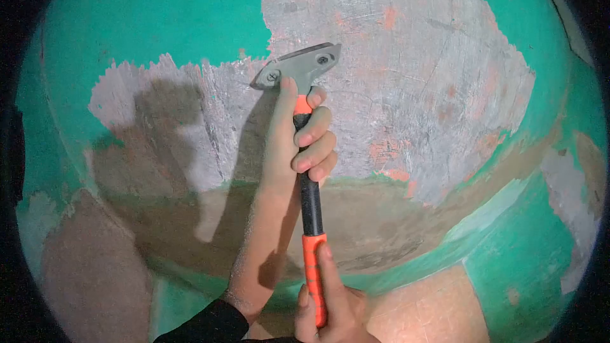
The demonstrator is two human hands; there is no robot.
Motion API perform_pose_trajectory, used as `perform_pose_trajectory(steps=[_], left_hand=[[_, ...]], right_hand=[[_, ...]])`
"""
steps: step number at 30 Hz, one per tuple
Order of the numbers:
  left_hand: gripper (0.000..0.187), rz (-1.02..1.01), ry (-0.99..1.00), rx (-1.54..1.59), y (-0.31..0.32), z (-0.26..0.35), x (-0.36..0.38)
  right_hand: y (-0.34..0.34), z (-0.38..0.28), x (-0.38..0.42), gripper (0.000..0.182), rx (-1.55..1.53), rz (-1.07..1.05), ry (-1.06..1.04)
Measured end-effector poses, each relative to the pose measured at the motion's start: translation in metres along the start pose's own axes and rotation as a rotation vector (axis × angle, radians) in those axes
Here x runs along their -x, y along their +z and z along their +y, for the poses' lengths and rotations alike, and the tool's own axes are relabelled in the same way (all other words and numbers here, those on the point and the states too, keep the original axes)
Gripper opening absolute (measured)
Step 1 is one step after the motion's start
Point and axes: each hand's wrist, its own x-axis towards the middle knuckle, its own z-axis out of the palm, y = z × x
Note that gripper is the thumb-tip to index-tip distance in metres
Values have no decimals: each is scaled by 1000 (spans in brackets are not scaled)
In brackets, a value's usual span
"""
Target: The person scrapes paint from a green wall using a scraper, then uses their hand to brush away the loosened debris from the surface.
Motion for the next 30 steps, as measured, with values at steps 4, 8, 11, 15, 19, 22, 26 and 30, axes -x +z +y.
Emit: perform_pose_trajectory(steps=[4,8,11,15,19,22,26,30], left_hand=[[49,-22,64,8,4,11,-10],[49,22,42,-21,-1,4,-2],[50,23,40,-2,3,9,-7],[48,38,27,-21,3,9,-1],[39,90,99,51,14,20,-13],[46,36,62,-20,5,15,-10],[49,36,25,-74,3,9,-3],[49,83,55,-30,15,18,-7]], right_hand=[[8,4,-8,48,81,17,-82],[4,6,0,50,51,-12,25],[8,4,-6,56,124,18,-19],[8,7,-5,56,156,25,-19],[13,4,-12,56,75,28,57],[10,1,-9,56,103,28,92],[8,0,-6,57,115,32,41],[2,-16,-9,57,295,32,51]])
